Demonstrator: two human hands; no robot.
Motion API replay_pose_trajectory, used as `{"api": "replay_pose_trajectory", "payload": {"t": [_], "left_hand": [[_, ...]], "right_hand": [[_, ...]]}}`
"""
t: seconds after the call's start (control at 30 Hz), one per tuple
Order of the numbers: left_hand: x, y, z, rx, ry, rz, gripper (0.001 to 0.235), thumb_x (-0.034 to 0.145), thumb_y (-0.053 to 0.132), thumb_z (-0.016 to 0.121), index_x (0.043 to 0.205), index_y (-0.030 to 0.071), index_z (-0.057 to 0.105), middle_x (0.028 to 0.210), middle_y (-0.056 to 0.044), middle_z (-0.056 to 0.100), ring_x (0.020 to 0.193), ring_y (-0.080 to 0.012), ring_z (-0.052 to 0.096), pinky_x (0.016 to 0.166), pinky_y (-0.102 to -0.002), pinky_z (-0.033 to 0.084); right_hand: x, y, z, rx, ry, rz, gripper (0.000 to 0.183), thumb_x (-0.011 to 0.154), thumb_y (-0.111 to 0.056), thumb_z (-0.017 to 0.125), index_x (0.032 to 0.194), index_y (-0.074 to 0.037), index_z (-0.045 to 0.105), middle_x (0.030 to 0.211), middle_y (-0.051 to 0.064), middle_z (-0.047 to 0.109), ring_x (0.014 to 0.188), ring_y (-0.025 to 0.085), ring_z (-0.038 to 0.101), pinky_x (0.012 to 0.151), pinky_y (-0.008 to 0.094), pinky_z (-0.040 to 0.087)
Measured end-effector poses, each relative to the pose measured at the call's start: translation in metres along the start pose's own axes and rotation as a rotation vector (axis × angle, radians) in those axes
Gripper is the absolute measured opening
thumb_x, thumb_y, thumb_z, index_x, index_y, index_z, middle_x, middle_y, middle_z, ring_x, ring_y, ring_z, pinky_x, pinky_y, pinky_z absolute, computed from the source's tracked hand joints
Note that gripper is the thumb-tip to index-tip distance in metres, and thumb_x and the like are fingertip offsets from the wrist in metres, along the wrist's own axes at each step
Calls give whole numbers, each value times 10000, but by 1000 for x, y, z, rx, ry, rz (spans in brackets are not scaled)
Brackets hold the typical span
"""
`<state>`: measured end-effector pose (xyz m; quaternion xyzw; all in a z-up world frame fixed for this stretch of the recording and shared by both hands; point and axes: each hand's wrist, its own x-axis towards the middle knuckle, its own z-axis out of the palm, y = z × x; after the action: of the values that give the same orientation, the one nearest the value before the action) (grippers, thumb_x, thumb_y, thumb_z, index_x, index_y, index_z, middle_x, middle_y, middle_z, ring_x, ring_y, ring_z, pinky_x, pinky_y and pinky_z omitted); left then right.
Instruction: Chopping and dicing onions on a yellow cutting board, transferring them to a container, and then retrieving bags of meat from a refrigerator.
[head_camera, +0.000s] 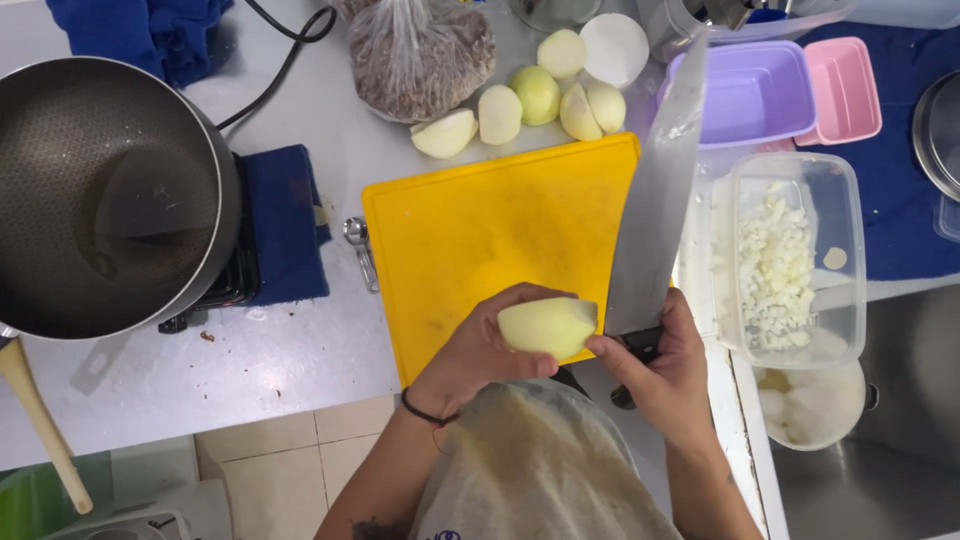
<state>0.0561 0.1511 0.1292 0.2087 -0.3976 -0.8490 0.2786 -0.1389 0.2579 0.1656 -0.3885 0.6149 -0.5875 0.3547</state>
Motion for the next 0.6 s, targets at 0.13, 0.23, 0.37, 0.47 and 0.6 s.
{"api": "replay_pose_trajectory", "payload": {"t": [0.13, 0.23, 0.37, 0.47, 0.6], "left_hand": [[-2, 23, 6, 139, -72, 26, 630, 722, 148, 939, 1289, 115, 666, 1227, -121, 706, 1185, -231, 645, 1024, -427, 523], [0, 22, 7, 162, -139, 30, 632, 741, 133, 928, 1303, 135, 640, 1212, -116, 709, 1165, -216, 642, 1011, -408, 529], [0, 4, 8, 17, -173, 12, 674, 745, 88, 915, 1328, 103, 579, 1212, -131, 686, 1124, -200, 644, 978, -374, 539], [3, -1, 7, -64, -214, -24, 699, 746, 67, 908, 1338, 89, 537, 1205, -162, 674, 1074, -195, 654, 953, -343, 551], [2, -3, 9, -97, -233, -49, 705, 746, 60, 901, 1333, 79, 512, 1200, -174, 672, 1059, -194, 662, 938, -342, 561]], "right_hand": [[4, 3, -7, -15, -58, -17, 424, 699, 17, 894, 978, -29, 578, 644, 80, 606, 525, 113, 600, 524, 250, 530], [6, 8, -12, -7, -97, -44, 439, 673, 5, 916, 973, -26, 596, 679, 78, 637, 592, 112, 627, 580, 247, 548], [8, 11, -19, 11, -149, -93, 402, 710, -7, 898, 970, -34, 593, 697, 58, 648, 631, 86, 619, 594, 228, 546], [12, 10, -24, 33, -178, -130, 381, 712, 7, 889, 955, -24, 598, 690, 65, 655, 608, 81, 624, 552, 224, 544], [9, 5, -23, 84, -201, -155, 378, 693, 31, 892, 929, -21, 603, 670, 73, 662, 575, 83, 625, 523, 226, 540]]}}
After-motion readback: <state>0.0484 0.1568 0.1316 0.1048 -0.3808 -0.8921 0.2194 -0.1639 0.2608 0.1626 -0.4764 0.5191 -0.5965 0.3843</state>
